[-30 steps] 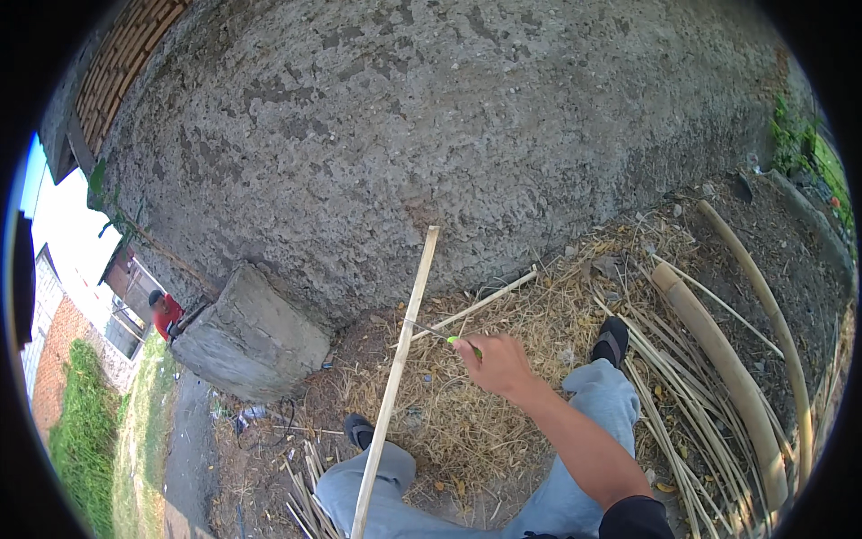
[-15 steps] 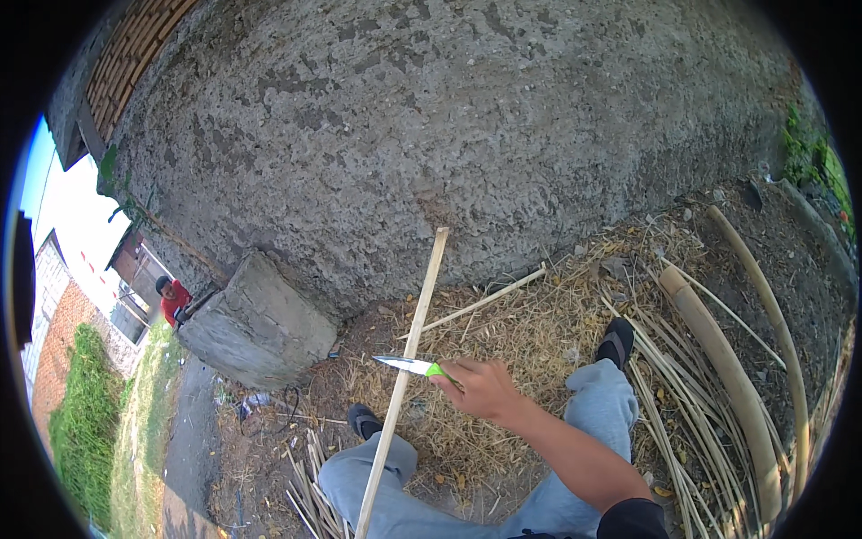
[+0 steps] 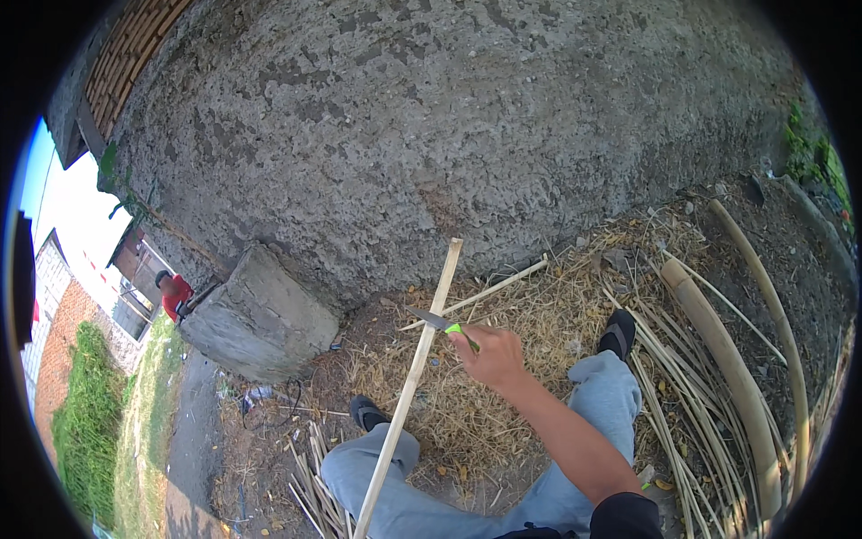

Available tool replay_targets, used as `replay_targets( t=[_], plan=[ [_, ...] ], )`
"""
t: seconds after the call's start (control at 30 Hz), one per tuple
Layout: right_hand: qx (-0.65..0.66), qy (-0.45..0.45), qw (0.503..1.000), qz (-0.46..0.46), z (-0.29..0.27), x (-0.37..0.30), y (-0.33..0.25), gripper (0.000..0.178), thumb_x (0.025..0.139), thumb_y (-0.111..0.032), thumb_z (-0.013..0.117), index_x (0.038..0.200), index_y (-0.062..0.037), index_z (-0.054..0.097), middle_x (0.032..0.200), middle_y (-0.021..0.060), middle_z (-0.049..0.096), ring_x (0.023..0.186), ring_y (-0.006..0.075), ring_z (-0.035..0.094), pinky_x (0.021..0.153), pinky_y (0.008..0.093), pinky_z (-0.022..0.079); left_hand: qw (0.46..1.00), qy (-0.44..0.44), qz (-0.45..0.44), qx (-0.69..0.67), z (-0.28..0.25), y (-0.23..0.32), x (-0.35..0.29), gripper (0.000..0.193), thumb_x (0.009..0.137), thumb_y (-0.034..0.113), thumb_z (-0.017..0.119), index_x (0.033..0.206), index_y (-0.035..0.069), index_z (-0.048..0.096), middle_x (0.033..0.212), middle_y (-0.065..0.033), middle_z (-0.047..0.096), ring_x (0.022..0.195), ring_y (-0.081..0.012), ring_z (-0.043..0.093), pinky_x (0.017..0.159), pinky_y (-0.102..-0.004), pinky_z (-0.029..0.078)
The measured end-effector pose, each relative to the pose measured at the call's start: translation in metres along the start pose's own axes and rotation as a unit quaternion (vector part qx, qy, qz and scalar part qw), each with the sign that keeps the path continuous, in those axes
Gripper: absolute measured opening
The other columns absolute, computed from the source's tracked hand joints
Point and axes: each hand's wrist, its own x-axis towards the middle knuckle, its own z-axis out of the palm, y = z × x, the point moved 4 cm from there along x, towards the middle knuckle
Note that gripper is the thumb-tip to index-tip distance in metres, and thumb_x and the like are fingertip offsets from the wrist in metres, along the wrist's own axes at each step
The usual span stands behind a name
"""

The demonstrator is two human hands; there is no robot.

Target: The person holds and shaves a bamboo stick using a knife.

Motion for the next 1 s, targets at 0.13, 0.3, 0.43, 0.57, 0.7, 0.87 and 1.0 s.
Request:
replay_targets(
  t=[0.13, 0.3, 0.43, 0.57, 0.7, 0.87, 1.0],
  plan=[
    [-0.026, 0.049, 0.998, 0.031, 0.004, 0.003, 0.015, 0.027, 0.089, -0.033, 0.068, 0.093, -0.0077, 0.075, 0.069, 0.0109, 0.069, 0.048, 0.0238, 0.062, 0.04, 0.0359, 0.044, 0.999, -0.019, 0.03, 0.036, 0.0, -0.009, 0.001, 0.031, 0.095, 0.027, 0.06, 0.088, -0.002, 0.069, 0.068, -0.0097, 0.059, 0.064, -0.0174, 0.051, 0.06, -0.0341, 0.042],
    [-0.015, 0.022, 0.999, -0.017, 0.008, 0.003, 0.002, 0.027, 0.088, -0.033, 0.068, 0.092, -0.0068, 0.075, 0.07, 0.0114, 0.069, 0.049, 0.023, 0.063, 0.04, 0.0342, 0.045, 1.0, 0.007, 0.024, -0.002, 0.0, -0.022, -0.004, 0.031, 0.095, 0.028, 0.06, 0.092, -0.001, 0.069, 0.069, -0.0099, 0.06, 0.066, -0.0178, 0.051, 0.062, -0.0341, 0.042],
    [-0.014, 0.058, 0.998, -0.03, 0.014, 0.003, 0.001, 0.026, 0.088, -0.031, 0.069, 0.092, -0.0064, 0.075, 0.069, 0.0101, 0.069, 0.048, 0.0221, 0.062, 0.038, 0.0338, 0.043, 0.999, 0.023, 0.023, -0.023, 0.007, -0.025, -0.003, 0.031, 0.095, 0.027, 0.059, 0.089, -0.002, 0.067, 0.067, -0.0084, 0.056, 0.064, -0.0167, 0.048, 0.06, -0.0342, 0.04],
    [0.046, -0.045, 0.997, -0.049, 0.014, -0.013, -0.028, 0.023, 0.088, -0.029, 0.069, 0.09, -0.0066, 0.074, 0.07, 0.0089, 0.069, 0.046, 0.0226, 0.061, 0.038, 0.034, 0.043, 0.998, -0.011, 0.032, -0.047, 0.002, -0.027, -0.007, 0.033, 0.095, 0.027, 0.057, 0.08, -0.002, 0.062, 0.063, -0.005, 0.052, 0.061, -0.0147, 0.042, 0.056, -0.0333, 0.036],
    [0.093, -0.063, 0.993, -0.038, 0.01, -0.022, -0.041, 0.024, 0.089, -0.029, 0.069, 0.089, -0.0057, 0.073, 0.071, 0.0095, 0.069, 0.047, 0.0229, 0.061, 0.039, 0.0337, 0.044, 0.988, -0.068, -0.048, -0.127, 0.009, -0.029, -0.005, 0.036, 0.095, 0.027, 0.056, 0.07, 0.002, 0.053, 0.06, 0.0, 0.043, 0.059, -0.0118, 0.036, 0.053, -0.0316, 0.031],
    [0.118, -0.044, 0.992, -0.026, 0.005, -0.019, -0.037, 0.025, 0.089, -0.03, 0.068, 0.089, -0.0046, 0.072, 0.068, 0.0088, 0.067, 0.048, 0.023, 0.061, 0.041, 0.0344, 0.044, 0.994, -0.085, -0.022, -0.059, 0.018, -0.035, 0.001, 0.036, 0.095, 0.026, 0.056, 0.067, 0.005, 0.051, 0.06, 0.003, 0.038, 0.059, -0.0102, 0.034, 0.052, -0.0312, 0.03],
    [0.076, -0.107, 0.991, 0.019, -0.002, -0.016, -0.038, 0.029, 0.087, -0.031, 0.07, 0.09, -0.0024, 0.071, 0.064, 0.0099, 0.064, 0.047, 0.0249, 0.059, 0.043, 0.0336, 0.045, 0.993, -0.049, -0.012, -0.107, 0.024, -0.044, 0.0, 0.035, 0.096, 0.027, 0.056, 0.069, 0.005, 0.053, 0.061, 0.0027, 0.039, 0.058, -0.0101, 0.035, 0.052, -0.0304, 0.029]
  ],
)
